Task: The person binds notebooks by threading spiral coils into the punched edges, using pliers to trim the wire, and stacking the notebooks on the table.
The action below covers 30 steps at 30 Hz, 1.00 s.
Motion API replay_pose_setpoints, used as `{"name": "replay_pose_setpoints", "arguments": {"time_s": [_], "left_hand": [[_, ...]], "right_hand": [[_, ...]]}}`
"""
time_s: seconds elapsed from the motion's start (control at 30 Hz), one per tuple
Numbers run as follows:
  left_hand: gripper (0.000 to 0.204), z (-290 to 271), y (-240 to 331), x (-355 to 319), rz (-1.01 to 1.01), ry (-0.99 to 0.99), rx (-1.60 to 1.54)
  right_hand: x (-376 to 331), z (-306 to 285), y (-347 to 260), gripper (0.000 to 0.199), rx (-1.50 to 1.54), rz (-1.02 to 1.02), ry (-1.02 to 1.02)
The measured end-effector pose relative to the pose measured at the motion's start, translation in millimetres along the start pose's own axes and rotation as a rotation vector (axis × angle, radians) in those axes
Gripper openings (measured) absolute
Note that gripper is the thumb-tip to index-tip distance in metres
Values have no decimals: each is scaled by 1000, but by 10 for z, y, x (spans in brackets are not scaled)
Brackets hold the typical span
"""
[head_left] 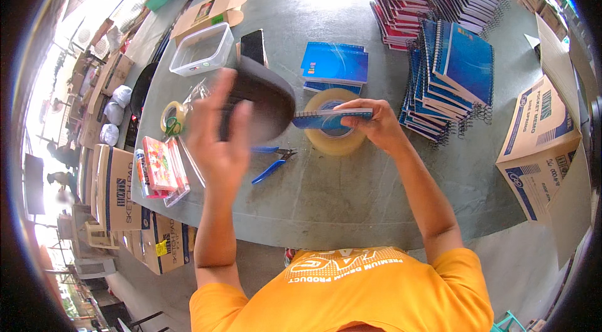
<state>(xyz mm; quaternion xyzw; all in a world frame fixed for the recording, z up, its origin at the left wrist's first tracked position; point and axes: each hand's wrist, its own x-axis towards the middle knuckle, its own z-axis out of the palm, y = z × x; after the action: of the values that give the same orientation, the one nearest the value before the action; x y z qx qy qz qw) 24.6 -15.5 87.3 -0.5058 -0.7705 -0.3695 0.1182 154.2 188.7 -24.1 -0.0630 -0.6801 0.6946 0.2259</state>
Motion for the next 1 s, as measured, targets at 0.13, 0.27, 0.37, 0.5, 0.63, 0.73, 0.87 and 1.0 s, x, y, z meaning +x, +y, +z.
{"name": "replay_pose_setpoints", "arguments": {"time_s": [0.13,0.27,0.37,0.5,0.63,0.73,0.87,1.0], "left_hand": [[44,232,-152,-285,16,-572,-90],[40,292,-89,-129,-35,-204,-84],[39,334,-99,-135,128,-453,-156],[41,247,272,107,-295,127,-296],[38,370,41,-67,202,-455,-202],[40,338,103,133,-56,53,-206],[37,423,85,42,173,-354,-210],[34,450,101,80,43,-454,-126]], "right_hand": [[6,38,18,28,130,64,-54],[-39,26,-4,28,23,99,-51],[-45,60,8,27,53,21,-16],[-65,36,-89,27,-85,71,-89],[-34,30,-8,26,35,44,-121],[-102,44,-2,24,-12,100,-124],[-69,39,-2,24,3,33,-133],[-70,23,19,24,-23,8,-125]]}}
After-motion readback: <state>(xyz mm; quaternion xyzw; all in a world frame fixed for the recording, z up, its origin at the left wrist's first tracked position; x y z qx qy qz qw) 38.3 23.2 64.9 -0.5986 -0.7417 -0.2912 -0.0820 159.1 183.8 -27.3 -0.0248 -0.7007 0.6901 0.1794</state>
